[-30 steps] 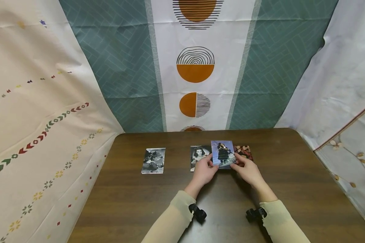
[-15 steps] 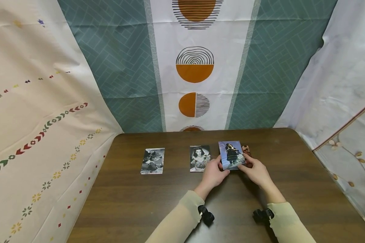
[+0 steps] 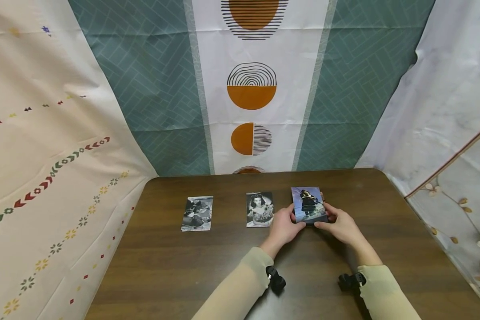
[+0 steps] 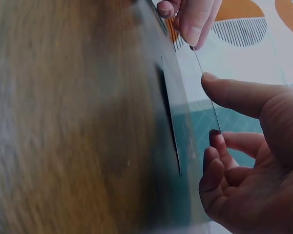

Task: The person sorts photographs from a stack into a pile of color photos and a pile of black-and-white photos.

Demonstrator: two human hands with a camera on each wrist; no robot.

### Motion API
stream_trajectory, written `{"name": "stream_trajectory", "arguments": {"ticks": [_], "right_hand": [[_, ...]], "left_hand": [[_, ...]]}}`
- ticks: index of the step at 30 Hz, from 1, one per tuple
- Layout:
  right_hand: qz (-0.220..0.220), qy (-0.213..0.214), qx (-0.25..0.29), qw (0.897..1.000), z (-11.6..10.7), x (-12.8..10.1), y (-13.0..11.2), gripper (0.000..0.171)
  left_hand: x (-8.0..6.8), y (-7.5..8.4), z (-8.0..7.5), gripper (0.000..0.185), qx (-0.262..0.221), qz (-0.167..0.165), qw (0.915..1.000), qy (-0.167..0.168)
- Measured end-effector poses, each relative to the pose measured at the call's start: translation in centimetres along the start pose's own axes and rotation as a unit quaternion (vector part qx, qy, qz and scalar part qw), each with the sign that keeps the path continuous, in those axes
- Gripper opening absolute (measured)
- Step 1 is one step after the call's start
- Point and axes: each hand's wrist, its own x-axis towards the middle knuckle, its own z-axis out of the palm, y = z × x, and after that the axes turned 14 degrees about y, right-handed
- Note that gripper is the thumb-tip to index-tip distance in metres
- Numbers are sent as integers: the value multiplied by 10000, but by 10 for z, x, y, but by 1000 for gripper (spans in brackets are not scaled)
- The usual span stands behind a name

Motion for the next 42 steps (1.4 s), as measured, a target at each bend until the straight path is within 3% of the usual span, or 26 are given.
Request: {"name": "stream_trajectory", "arguments": {"ticks": [5, 11, 23, 34, 42], "right_hand": [[19, -26, -72, 10000, -4, 2, 8, 86], [-101, -200, -164, 9996, -9, 4, 16, 88], [240, -268, -88, 9993, -5, 8, 29, 89], [-7, -267, -351, 9990, -3, 11, 32, 89], [135, -263, -500, 9983, -2, 10, 30, 91]], "left_hand": [[1, 6, 6, 69, 76, -125, 9999, -85], [-1, 16, 13, 61, 334, -251, 9991, 35], [2, 18, 23, 57, 933, -142, 9955, -9], [5, 22, 27, 53, 1378, -207, 9902, -60], [6, 21, 31, 56, 1541, -212, 9878, -54]]}}
